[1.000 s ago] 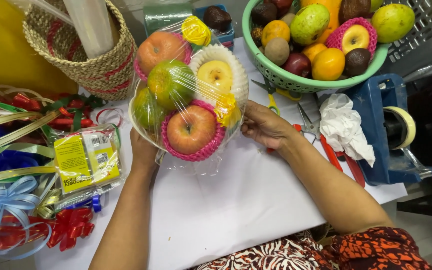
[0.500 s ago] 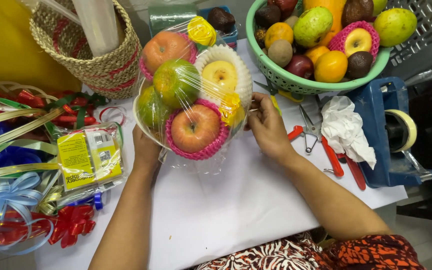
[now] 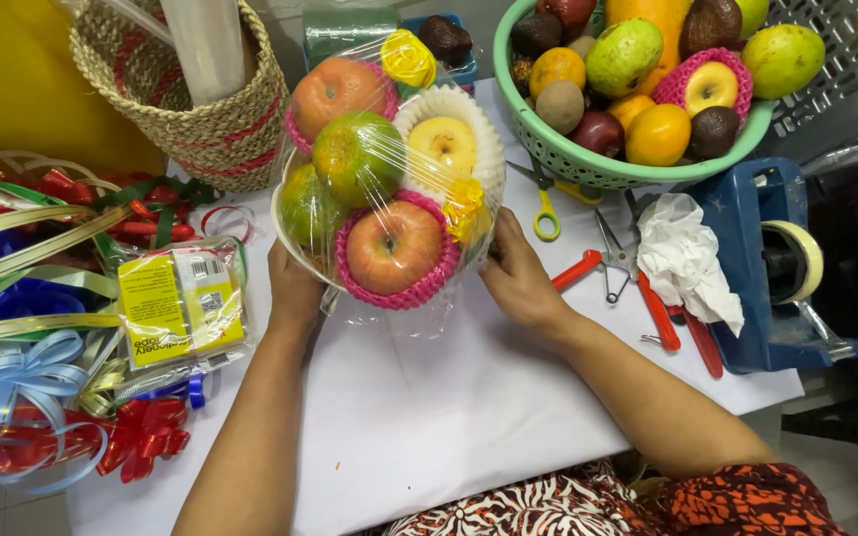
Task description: Finalizing the plastic wrap on a small fruit basket using tape and scissors to secure the packaging.
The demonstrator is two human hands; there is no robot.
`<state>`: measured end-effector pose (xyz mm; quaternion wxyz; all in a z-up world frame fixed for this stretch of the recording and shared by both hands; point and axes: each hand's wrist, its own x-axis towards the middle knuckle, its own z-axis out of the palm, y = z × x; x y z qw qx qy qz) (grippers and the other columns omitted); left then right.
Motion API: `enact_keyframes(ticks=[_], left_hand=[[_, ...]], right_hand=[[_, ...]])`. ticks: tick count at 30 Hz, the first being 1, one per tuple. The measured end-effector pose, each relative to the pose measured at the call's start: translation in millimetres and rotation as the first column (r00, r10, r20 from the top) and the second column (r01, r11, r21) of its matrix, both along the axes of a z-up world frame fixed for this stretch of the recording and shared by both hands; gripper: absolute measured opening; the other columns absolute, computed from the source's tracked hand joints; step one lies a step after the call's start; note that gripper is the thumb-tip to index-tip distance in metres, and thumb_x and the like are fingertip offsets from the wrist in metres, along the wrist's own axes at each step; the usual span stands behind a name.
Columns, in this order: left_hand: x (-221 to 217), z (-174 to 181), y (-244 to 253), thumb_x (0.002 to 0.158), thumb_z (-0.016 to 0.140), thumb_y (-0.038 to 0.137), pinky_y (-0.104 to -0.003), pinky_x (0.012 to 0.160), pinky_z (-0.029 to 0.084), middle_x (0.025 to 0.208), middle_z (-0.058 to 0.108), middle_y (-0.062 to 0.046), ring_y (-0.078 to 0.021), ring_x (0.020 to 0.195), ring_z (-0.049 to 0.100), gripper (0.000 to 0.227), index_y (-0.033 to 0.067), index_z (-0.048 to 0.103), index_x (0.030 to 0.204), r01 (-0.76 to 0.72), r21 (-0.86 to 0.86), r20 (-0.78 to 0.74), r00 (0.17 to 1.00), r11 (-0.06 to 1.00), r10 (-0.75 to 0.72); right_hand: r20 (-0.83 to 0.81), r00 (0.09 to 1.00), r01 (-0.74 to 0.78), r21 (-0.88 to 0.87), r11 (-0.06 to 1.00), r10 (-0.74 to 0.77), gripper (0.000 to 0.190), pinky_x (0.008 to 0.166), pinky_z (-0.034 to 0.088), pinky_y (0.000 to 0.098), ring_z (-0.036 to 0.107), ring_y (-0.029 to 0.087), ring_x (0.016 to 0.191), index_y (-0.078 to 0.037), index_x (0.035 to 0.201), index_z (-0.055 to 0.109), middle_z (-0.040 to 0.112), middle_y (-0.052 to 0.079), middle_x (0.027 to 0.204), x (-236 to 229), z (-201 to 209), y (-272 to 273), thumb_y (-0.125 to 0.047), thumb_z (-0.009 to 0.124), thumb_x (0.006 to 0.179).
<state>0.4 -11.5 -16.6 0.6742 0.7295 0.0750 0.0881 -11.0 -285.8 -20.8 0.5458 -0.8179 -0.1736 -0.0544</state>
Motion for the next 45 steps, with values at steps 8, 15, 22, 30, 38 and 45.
enact_keyframes(ticks=[8, 15, 22, 30, 38, 45], left_hand=[[-2.3, -0.9, 2.2, 0.107, 0.038, 0.030, -0.055, 0.109, 0.042, 0.114, 0.069, -0.019, -0.0335, 0.117, 0.062, 0.045, 0.0029, 0.067, 0.126, 0.006, 0.019, 0.012, 1.000, 1.000, -0.007], [-2.3, -1.0, 2.3, 0.107, 0.037, 0.031, -0.055, 0.109, 0.042, 0.115, 0.069, -0.019, -0.0340, 0.117, 0.062, 0.045, 0.0029, 0.067, 0.127, 0.019, 0.031, 0.014, 1.000, 0.999, -0.019], [0.0, -1.0, 2.8, 0.107, 0.036, 0.031, -0.055, 0.110, 0.042, 0.115, 0.069, -0.019, -0.0344, 0.118, 0.062, 0.046, 0.0028, 0.066, 0.127, 0.018, 0.035, 0.015, 1.000, 0.999, -0.018], [1.0, -3.6, 5.7, 0.107, 0.036, 0.030, -0.056, 0.110, 0.041, 0.117, 0.068, -0.021, -0.0355, 0.120, 0.061, 0.045, 0.0021, 0.066, 0.127, 0.004, 0.051, 0.022, 1.000, 0.999, -0.006], [2.7, -4.3, 7.8, 0.109, 0.036, 0.031, -0.054, 0.110, 0.041, 0.118, 0.069, -0.019, -0.0341, 0.120, 0.062, 0.045, 0.0029, 0.066, 0.128, -0.005, 0.029, 0.004, 1.000, 1.000, 0.005], [-3.5, 12.8, 1.4, 0.109, 0.033, 0.033, -0.056, 0.111, 0.039, 0.119, 0.068, -0.022, -0.0353, 0.122, 0.060, 0.049, 0.0012, 0.065, 0.128, -0.006, 0.002, 0.019, 1.000, 1.000, 0.006]], right_hand=[[-0.282, 0.959, 0.074, 0.350, 0.934, 0.030, 0.074, 0.111, 0.044, 0.0504, 0.051, 0.033, 0.131, -0.003, 0.161, 0.027, 0.050, 0.021, 0.142, -8.6, 39.7, 16.7, 0.006, 0.049, 0.090], [-0.020, 1.000, -0.009, -0.007, 1.000, 0.009, 0.057, 0.107, 0.046, 0.0509, 0.052, 0.039, 0.130, 0.000, 0.145, 0.051, 0.052, 0.022, 0.138, 11.2, -11.4, -10.0, 0.007, 0.049, 0.088], [-0.358, 0.900, 0.083, 0.703, 0.706, 0.250, 0.067, 0.115, 0.037, 0.0411, 0.048, 0.022, 0.135, -0.013, 0.164, 0.029, 0.048, 0.008, 0.153, 1.5, 41.4, 7.3, -0.048, 0.030, 0.108], [-0.248, 0.933, -0.082, 0.557, 0.827, 0.260, 0.085, 0.123, 0.028, 0.0474, 0.042, 0.028, 0.146, -0.017, 0.165, 0.024, 0.040, 0.013, 0.161, -0.1, 27.9, 23.2, -0.068, 0.002, 0.101], [-0.212, 0.931, -0.094, 0.650, 0.755, 0.299, 0.095, 0.126, 0.021, 0.0521, 0.037, 0.035, 0.149, -0.021, 0.166, 0.015, 0.035, 0.015, 0.164, -19.2, 58.5, 33.9, -0.077, -0.004, 0.092], [-0.240, 0.923, -0.098, 0.611, 0.785, 0.302, 0.091, 0.126, 0.021, 0.0506, 0.036, 0.028, 0.150, -0.025, 0.166, 0.018, 0.035, 0.009, 0.164, -14.7, 55.4, 25.9, -0.077, -0.001, 0.094]])
